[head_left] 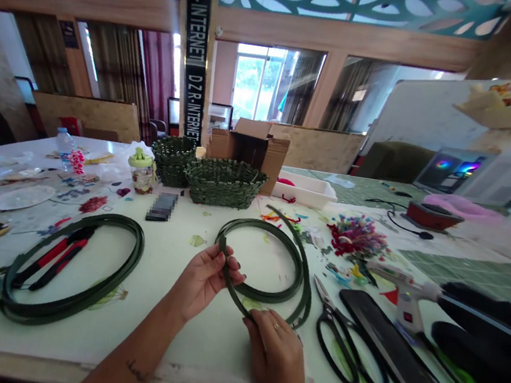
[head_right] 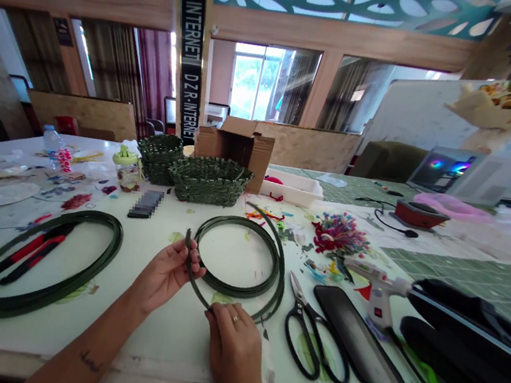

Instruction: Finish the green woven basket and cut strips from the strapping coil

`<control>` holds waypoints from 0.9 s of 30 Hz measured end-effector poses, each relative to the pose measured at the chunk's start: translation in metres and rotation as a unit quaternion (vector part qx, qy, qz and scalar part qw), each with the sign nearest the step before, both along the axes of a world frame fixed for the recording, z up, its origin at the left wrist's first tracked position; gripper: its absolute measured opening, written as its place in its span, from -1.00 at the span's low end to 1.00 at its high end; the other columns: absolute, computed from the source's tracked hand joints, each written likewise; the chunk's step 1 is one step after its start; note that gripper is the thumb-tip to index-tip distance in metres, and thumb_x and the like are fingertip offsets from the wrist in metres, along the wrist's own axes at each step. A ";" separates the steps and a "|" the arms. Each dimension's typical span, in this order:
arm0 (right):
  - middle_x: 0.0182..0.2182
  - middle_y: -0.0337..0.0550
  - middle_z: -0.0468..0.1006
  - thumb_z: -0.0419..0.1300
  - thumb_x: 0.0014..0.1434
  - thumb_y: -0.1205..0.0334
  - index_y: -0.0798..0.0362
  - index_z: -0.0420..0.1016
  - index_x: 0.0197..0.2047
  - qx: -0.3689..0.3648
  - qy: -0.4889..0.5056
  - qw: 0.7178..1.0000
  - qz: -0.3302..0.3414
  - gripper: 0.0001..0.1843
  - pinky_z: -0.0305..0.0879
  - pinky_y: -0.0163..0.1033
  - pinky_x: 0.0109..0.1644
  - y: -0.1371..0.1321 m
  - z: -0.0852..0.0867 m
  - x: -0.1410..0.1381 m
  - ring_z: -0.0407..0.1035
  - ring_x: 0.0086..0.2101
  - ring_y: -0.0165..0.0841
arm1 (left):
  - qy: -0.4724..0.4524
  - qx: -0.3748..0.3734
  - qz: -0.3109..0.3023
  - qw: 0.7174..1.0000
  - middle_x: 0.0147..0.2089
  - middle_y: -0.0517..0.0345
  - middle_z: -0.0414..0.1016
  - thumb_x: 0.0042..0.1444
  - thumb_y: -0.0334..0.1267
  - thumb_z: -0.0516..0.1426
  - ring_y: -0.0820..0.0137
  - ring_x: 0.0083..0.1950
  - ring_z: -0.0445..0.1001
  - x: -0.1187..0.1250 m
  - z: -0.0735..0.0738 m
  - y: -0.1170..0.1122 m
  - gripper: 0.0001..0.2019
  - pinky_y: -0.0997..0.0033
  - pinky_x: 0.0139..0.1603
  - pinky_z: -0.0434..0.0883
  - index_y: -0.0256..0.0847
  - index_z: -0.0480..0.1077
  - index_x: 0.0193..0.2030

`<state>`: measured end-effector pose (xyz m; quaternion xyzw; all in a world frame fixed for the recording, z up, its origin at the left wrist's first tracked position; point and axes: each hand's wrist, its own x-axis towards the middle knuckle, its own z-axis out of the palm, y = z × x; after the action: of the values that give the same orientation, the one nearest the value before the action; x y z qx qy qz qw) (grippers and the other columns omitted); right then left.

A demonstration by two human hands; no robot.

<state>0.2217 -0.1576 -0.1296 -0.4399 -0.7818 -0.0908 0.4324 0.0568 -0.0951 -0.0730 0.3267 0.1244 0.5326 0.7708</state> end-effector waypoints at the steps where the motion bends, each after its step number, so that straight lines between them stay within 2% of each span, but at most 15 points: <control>1: -0.46 -0.13 0.48 0.03 0.23 0.35 0.07 0.36 -0.22 -0.001 0.001 1.000 -0.003 -0.90 0.28 -0.23 -0.27 0.000 0.000 -0.001 0.38 -0.38 -0.29 | -0.003 0.001 -0.004 1.000 -0.38 0.13 0.47 0.07 -0.37 0.19 0.50 -0.41 0.46 0.000 0.000 0.000 -0.87 0.34 -0.17 0.45 -0.33 0.39 -0.22; 6: -0.50 -0.17 0.46 0.04 0.24 0.31 0.07 0.36 -0.29 0.006 0.007 1.000 -0.008 -0.90 0.27 -0.23 -0.22 0.000 -0.001 -0.002 0.36 -0.43 -0.34 | -0.009 0.013 -0.020 1.000 -0.44 0.16 0.43 0.13 -0.35 0.12 0.55 -0.50 0.37 0.003 -0.001 -0.002 -0.92 0.40 -0.27 0.42 -0.34 0.39 -0.27; 10: -0.55 -0.21 0.43 0.05 0.24 0.32 0.07 0.33 -0.37 0.003 0.007 1.000 -0.007 -0.86 0.25 -0.25 -0.20 -0.001 -0.001 -0.001 0.33 -0.48 -0.37 | -0.009 0.018 -0.027 0.999 -0.47 0.17 0.39 0.18 -0.34 0.06 0.57 -0.54 0.31 0.005 -0.001 -0.003 -0.88 0.41 -0.29 0.39 -0.32 0.37 -0.31; 14: -0.52 -0.18 0.44 0.03 0.26 0.30 0.08 0.34 -0.34 -0.001 -0.008 1.000 -0.019 -0.86 0.20 -0.27 -0.27 -0.001 -0.003 -0.001 0.34 -0.44 -0.34 | -0.021 0.004 -0.031 0.999 -0.49 0.18 0.34 0.20 -0.34 0.04 0.60 -0.55 0.24 0.005 -0.002 -0.003 -0.86 0.48 -0.35 0.33 -0.32 0.36 -0.33; 18: -0.48 -0.15 0.46 -0.05 0.29 0.31 0.09 0.32 -0.28 -0.005 -0.070 0.997 -0.024 -0.83 0.16 -0.25 -0.27 0.004 -0.005 -0.005 0.37 -0.42 -0.32 | -0.042 -0.015 -0.021 0.999 -0.53 0.22 0.26 0.20 -0.35 0.04 0.63 -0.58 0.14 0.003 -0.002 0.001 -0.86 0.59 -0.50 0.21 -0.34 0.36 -0.34; 22: -0.51 -0.20 0.47 0.05 0.24 0.33 0.07 0.28 -0.31 -0.068 -0.200 0.977 -0.021 -0.93 0.01 -0.28 -0.46 0.009 0.012 -0.016 0.37 -0.50 -0.31 | -0.065 -0.043 0.025 0.997 -0.57 0.29 0.15 0.22 -0.38 0.00 0.66 -0.65 0.02 -0.004 0.001 0.008 -0.85 0.64 -0.64 0.06 -0.37 0.35 -0.31; 27: -0.52 -0.23 0.49 0.15 0.20 0.25 0.06 0.26 -0.34 -0.127 -0.290 0.949 0.001 -0.87 -0.19 -0.25 -0.53 0.015 0.046 -0.028 0.39 -0.54 -0.32 | -0.123 -0.113 0.095 0.981 -0.57 0.32 0.10 0.28 -0.44 -0.15 0.69 -0.68 0.02 -0.028 0.010 0.018 -0.75 0.66 -0.69 0.03 -0.41 0.29 -0.32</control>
<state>0.1936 -0.1428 -0.0834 -0.4453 -0.8789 -0.1138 0.1277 0.0289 -0.0775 -0.0629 0.1559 0.1189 0.6218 0.7583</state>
